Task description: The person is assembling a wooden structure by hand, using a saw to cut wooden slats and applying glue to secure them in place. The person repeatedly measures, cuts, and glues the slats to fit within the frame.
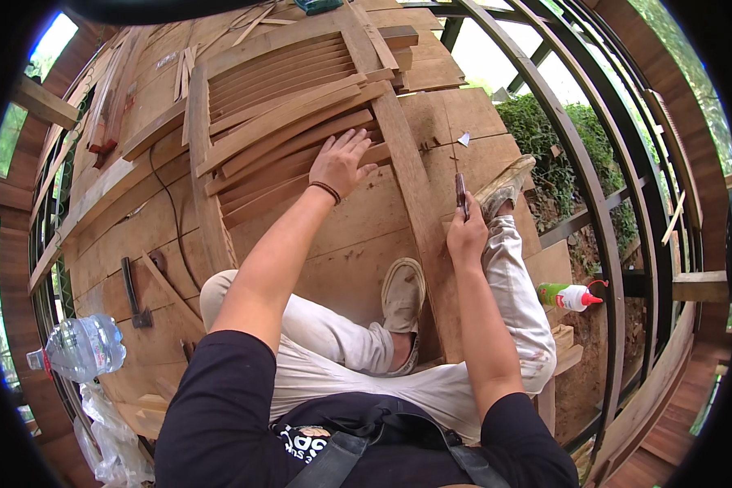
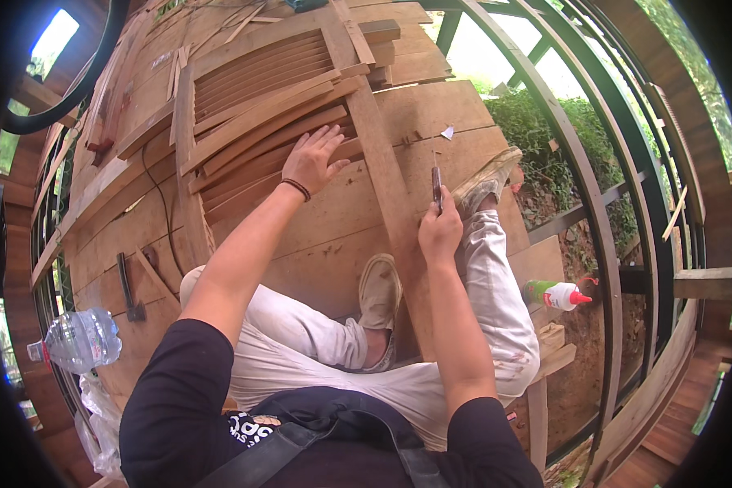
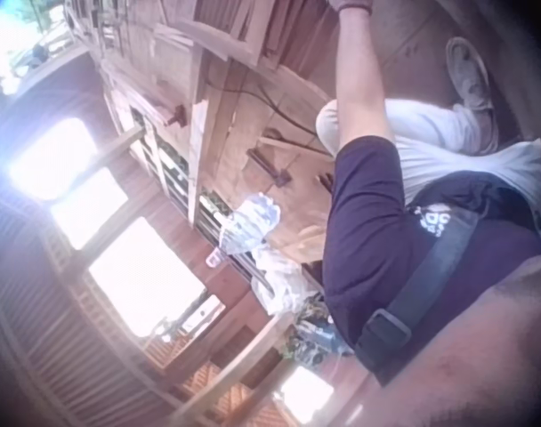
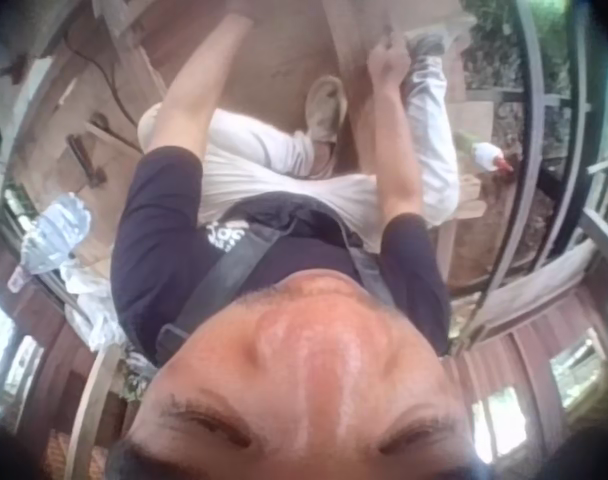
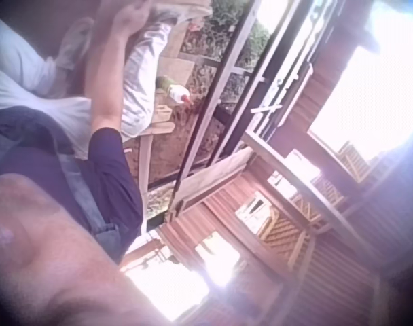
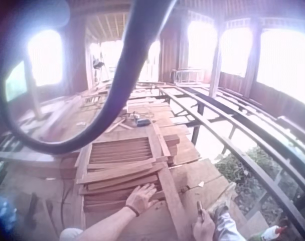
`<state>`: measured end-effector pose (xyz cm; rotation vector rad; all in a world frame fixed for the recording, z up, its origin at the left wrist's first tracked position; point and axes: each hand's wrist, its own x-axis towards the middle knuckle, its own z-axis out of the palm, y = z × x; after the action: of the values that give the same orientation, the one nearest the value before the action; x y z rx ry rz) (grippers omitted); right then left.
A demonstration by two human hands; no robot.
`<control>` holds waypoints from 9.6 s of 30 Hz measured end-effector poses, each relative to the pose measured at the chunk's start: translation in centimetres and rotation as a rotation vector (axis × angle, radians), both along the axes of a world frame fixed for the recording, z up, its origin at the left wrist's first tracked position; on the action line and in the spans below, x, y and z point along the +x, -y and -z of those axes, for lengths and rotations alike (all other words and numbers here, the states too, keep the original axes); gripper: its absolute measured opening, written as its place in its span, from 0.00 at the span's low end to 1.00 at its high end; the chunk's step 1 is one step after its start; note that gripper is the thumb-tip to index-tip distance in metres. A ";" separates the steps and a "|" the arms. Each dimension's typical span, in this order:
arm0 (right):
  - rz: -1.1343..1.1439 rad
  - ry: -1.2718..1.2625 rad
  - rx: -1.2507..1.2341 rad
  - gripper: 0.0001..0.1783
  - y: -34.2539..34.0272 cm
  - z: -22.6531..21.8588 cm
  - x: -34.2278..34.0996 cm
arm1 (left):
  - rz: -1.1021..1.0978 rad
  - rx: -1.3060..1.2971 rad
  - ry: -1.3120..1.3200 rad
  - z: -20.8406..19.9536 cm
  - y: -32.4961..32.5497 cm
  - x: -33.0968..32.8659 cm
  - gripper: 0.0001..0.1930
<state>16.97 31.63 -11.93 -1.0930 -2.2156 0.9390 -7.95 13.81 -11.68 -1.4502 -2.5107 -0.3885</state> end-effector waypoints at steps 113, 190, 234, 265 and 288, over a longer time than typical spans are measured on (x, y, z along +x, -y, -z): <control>-0.180 0.498 -0.144 0.43 0.7 -0.4 -9.2 | -0.067 -0.136 0.084 -0.1 -1.5 2.7 0.47; -0.143 0.495 0.031 0.45 0.1 1.3 -9.4 | -0.545 1.708 2.129 5.7 -6.6 6.6 0.15; -0.157 0.561 -0.035 0.44 0.5 -0.2 -9.8 | -1.189 1.555 1.670 3.4 0.0 5.8 0.33; -0.098 0.364 0.177 0.35 1.2 0.1 -9.1 | -1.154 1.251 1.785 0.9 4.4 5.2 0.25; 0.129 -0.099 -1.061 0.25 15.6 0.7 -18.0 | -1.537 1.341 1.316 0.3 13.4 1.4 0.33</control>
<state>-0.99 16.07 -12.65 -1.5138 -1.4681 2.1385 -6.52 0.36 -11.94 1.4951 -1.8883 -2.2066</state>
